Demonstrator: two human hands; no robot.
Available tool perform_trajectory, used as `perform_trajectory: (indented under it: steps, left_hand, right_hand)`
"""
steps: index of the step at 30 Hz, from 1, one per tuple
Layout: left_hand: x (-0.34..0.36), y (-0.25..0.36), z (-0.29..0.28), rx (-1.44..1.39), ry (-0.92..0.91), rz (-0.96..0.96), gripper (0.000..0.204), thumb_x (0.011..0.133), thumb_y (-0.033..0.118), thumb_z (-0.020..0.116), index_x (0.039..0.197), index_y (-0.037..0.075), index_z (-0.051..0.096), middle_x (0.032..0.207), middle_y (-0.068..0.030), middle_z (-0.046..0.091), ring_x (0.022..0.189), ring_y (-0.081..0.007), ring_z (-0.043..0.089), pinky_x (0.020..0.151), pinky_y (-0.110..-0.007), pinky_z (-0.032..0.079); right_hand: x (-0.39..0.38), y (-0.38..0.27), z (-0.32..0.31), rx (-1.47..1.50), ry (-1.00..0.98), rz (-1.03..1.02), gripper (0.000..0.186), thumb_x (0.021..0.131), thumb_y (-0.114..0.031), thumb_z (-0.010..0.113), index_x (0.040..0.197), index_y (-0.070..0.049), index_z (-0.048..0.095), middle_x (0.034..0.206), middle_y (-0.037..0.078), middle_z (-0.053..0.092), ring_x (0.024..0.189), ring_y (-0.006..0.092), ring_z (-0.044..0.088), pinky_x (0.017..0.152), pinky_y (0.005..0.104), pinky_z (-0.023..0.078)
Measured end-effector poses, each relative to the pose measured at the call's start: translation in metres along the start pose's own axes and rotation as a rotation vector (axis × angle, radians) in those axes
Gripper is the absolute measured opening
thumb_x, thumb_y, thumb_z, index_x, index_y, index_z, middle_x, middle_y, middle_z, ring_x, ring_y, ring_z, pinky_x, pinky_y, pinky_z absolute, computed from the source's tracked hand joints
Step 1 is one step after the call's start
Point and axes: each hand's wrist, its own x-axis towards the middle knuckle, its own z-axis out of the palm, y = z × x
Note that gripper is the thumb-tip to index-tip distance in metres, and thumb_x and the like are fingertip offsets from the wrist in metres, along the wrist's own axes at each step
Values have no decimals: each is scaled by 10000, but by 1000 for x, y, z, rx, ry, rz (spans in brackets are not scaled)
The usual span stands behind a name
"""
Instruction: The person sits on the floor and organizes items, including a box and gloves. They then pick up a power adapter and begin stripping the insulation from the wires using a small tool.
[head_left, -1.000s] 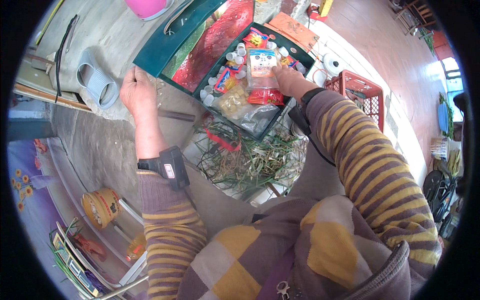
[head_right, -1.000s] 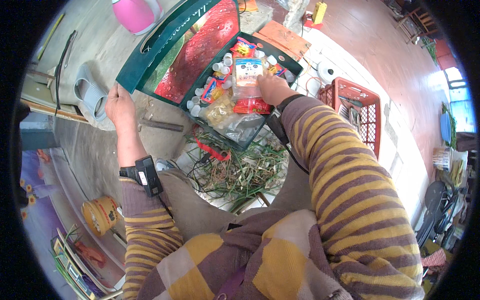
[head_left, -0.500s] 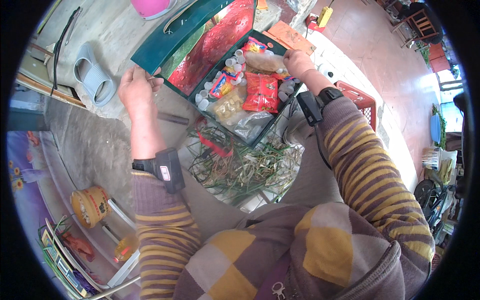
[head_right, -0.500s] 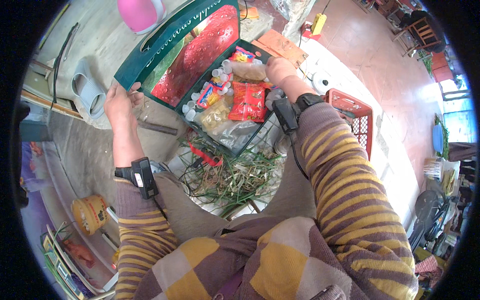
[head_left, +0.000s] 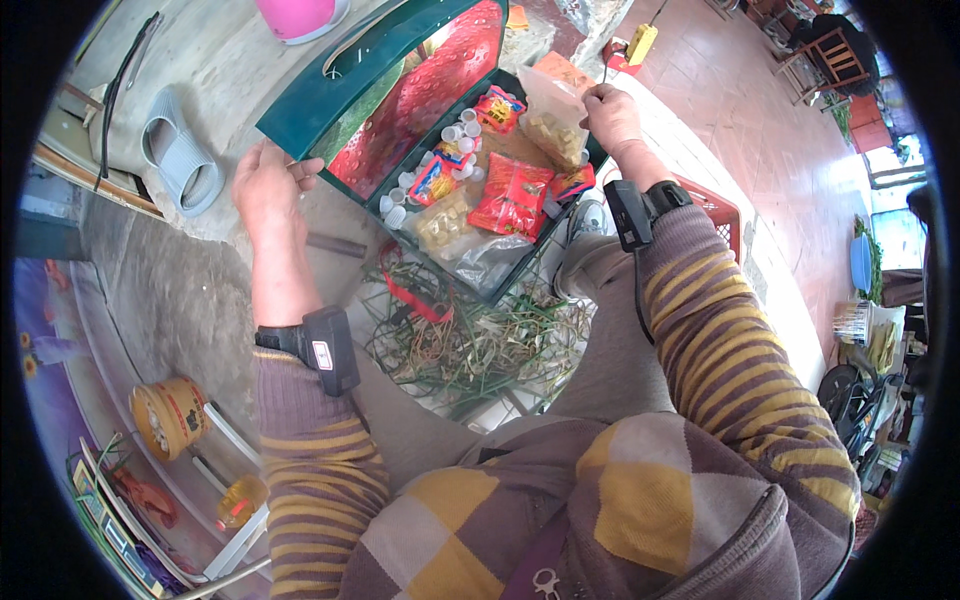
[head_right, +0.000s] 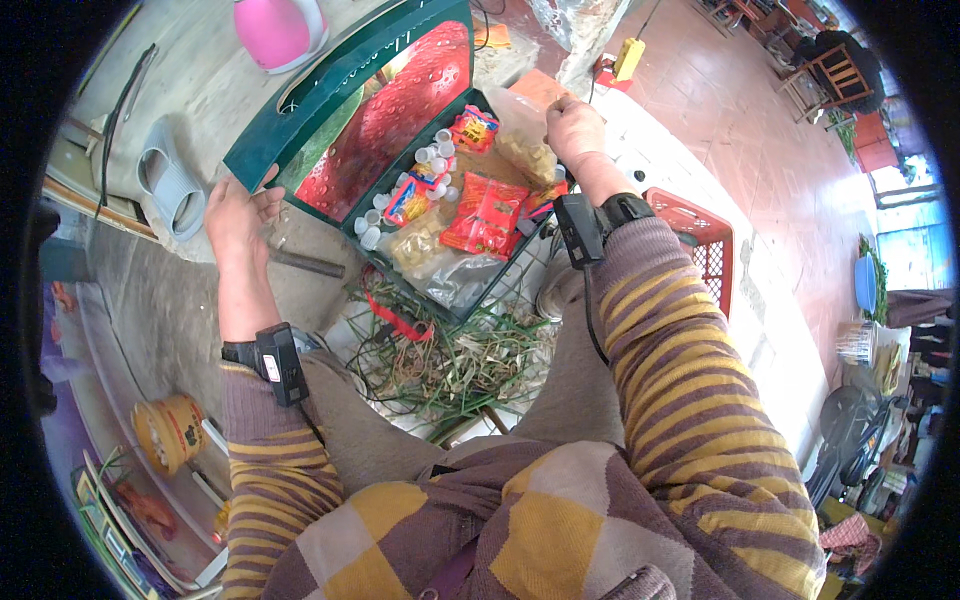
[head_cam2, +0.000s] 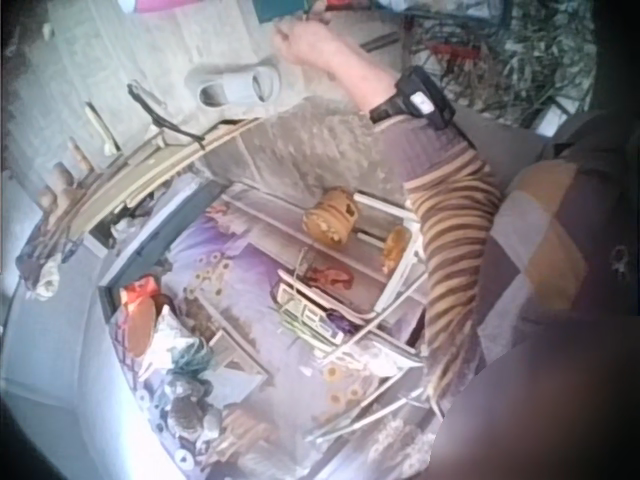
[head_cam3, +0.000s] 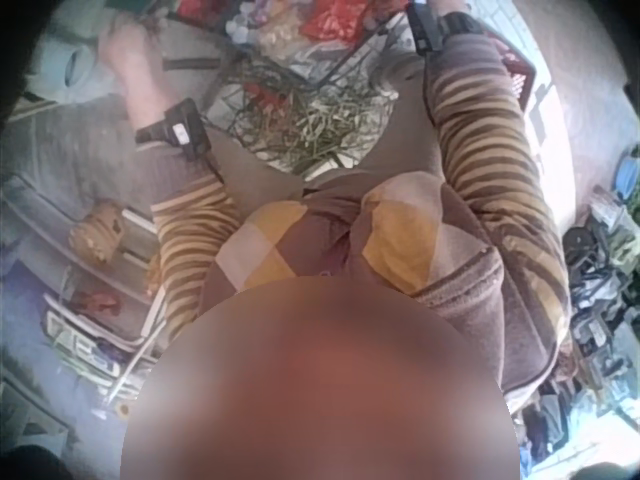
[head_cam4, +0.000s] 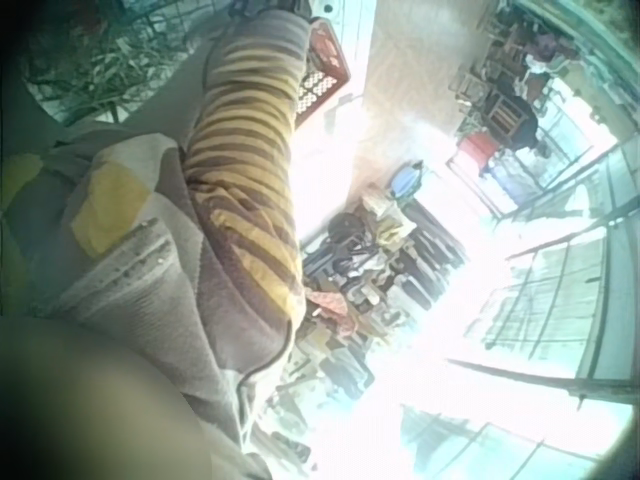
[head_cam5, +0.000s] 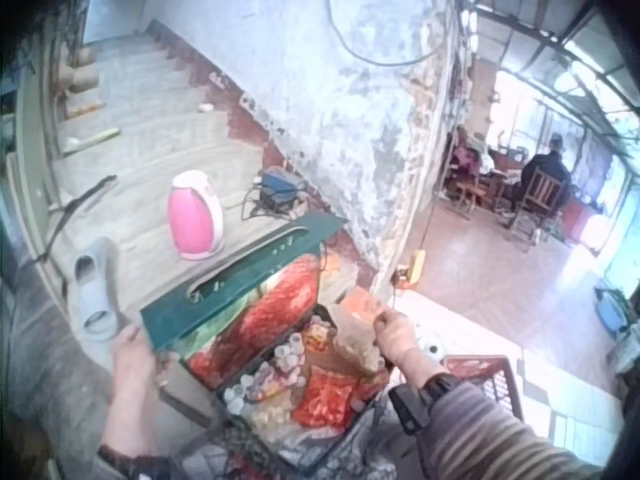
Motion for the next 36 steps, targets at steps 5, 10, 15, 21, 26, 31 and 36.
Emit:
perform_trajectory:
  steps: [5, 10, 15, 21, 26, 31, 36]
  left_hand:
    - [-4, 3, 1, 19, -4, -4, 257, 925, 173, 459, 1031, -50, 532, 797, -78, 561, 608, -178, 640, 496, -255, 421]
    - [-7, 3, 1, 20, -32, 11, 273, 925, 185, 467, 1046, -53, 525, 821, -82, 563, 617, -187, 641, 500, -258, 425]
    - [-5, 4, 0, 1, -36, -1, 286, 924, 191, 479, 1062, -56, 520, 834, -94, 568, 620, -190, 641, 507, -262, 432]
    - [-8, 3, 2, -10, -69, 12, 287, 923, 196, 486, 1049, -58, 525, 887, -114, 588, 620, -188, 640, 510, -261, 434]
    - [-6, 2, 1, -7, -62, 15, 263, 922, 193, 483, 998, -53, 537, 871, -112, 589, 604, -187, 637, 499, -265, 432]
    - [-6, 2, 1, -3, -50, 2, 240, 920, 187, 481, 953, -42, 545, 821, -104, 583, 583, -191, 633, 480, -266, 425]
    - [-17, 4, 2, 27, -74, 7, 227, 916, 180, 482, 931, -36, 552, 792, -100, 583, 567, -181, 619, 478, -259, 423]
  right_hand:
    - [-22, -7, 14, 98, -224, -22, 216, 819, -206, 506, 866, -63, 662, 727, 145, 658, 689, 278, 659, 725, 349, 504]
    - [-52, -13, 43, -469, -696, -281, 291, 787, -285, 588, 966, -66, 652, 947, 171, 647, 937, 320, 610, 816, 381, 478]
    - [-91, -24, 65, -712, -912, -349, 404, 765, -339, 643, 1019, -29, 598, 1029, 170, 628, 931, 321, 613, 797, 381, 486]
    - [-136, -32, 89, -685, -741, -676, 399, 761, -316, 633, 1057, -58, 564, 1015, 140, 609, 957, 309, 604, 816, 398, 486]
    - [-160, -15, 111, -699, -932, -844, 288, 768, -176, 584, 1035, -72, 615, 1060, 128, 596, 961, 305, 611, 786, 390, 506]
    - [-156, -5, 118, -762, -915, -711, 240, 765, -128, 565, 984, -78, 650, 1045, 109, 632, 948, 276, 628, 760, 393, 515]
    - [-159, -46, 89, -763, -959, -607, 273, 755, -153, 570, 996, -63, 659, 1048, 123, 642, 961, 275, 628, 774, 391, 511]
